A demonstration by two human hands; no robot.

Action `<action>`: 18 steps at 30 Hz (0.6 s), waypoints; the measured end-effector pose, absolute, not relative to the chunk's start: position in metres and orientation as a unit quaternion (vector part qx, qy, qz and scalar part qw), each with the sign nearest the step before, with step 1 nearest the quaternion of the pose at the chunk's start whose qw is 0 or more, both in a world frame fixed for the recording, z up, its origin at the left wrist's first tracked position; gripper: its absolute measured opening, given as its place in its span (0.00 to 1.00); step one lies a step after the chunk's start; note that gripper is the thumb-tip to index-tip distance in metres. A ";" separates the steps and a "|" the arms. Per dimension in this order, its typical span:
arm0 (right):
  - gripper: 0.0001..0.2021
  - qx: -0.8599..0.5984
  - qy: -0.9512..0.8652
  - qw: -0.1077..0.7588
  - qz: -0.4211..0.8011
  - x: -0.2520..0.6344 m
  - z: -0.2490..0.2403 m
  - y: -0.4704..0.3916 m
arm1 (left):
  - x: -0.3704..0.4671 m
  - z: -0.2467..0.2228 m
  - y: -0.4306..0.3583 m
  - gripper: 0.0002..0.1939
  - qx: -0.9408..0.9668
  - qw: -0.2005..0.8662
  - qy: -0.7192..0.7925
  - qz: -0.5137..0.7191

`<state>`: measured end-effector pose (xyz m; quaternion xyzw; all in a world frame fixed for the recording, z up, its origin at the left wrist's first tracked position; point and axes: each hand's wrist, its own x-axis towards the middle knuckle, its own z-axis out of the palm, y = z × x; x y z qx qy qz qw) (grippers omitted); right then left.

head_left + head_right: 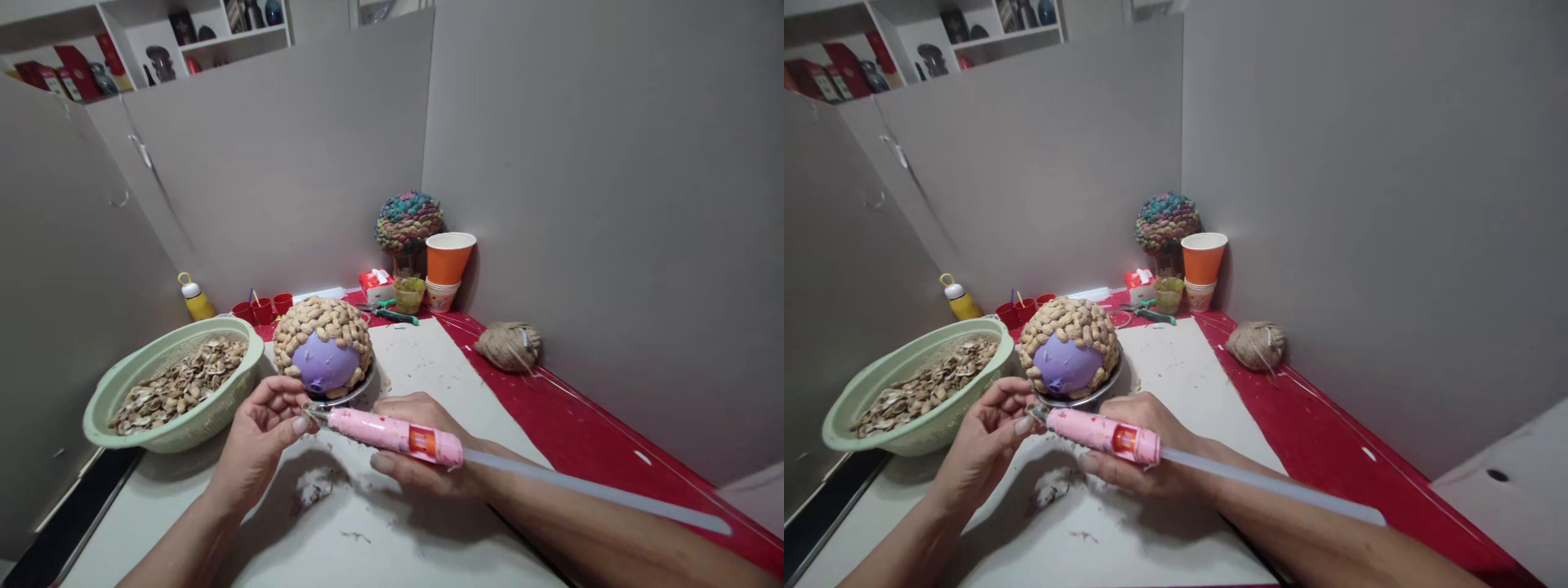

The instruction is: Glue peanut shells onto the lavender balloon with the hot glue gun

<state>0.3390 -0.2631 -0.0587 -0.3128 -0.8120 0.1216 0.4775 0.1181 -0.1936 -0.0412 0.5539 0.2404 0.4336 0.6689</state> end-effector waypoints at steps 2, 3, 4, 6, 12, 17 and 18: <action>0.17 -0.307 -0.812 0.480 0.125 0.339 -0.059 -0.263 | 0.118 -0.042 -0.193 0.17 0.559 0.665 0.238 0.435; 0.17 -0.304 -0.814 0.479 0.124 0.339 -0.060 -0.262 | 0.117 -0.042 -0.194 0.17 0.560 0.664 0.236 0.436; 0.18 -0.300 -0.816 0.478 0.121 0.340 -0.060 -0.262 | 0.117 -0.042 -0.194 0.17 0.561 0.663 0.236 0.436; 0.18 -0.294 -0.820 0.476 0.119 0.340 -0.062 -0.261 | 0.117 -0.042 -0.194 0.17 0.560 0.664 0.234 0.437; 0.17 -0.304 -0.815 0.478 0.121 0.342 -0.061 -0.262 | 0.116 -0.043 -0.192 0.17 0.567 0.660 0.230 0.437; 0.16 -0.315 -0.810 0.483 0.107 0.342 -0.058 -0.263 | 0.114 -0.048 -0.191 0.17 0.604 0.618 0.252 0.435; 0.16 -0.315 -0.811 0.481 0.105 0.342 -0.058 -0.263 | 0.114 -0.048 -0.191 0.17 0.611 0.611 0.255 0.434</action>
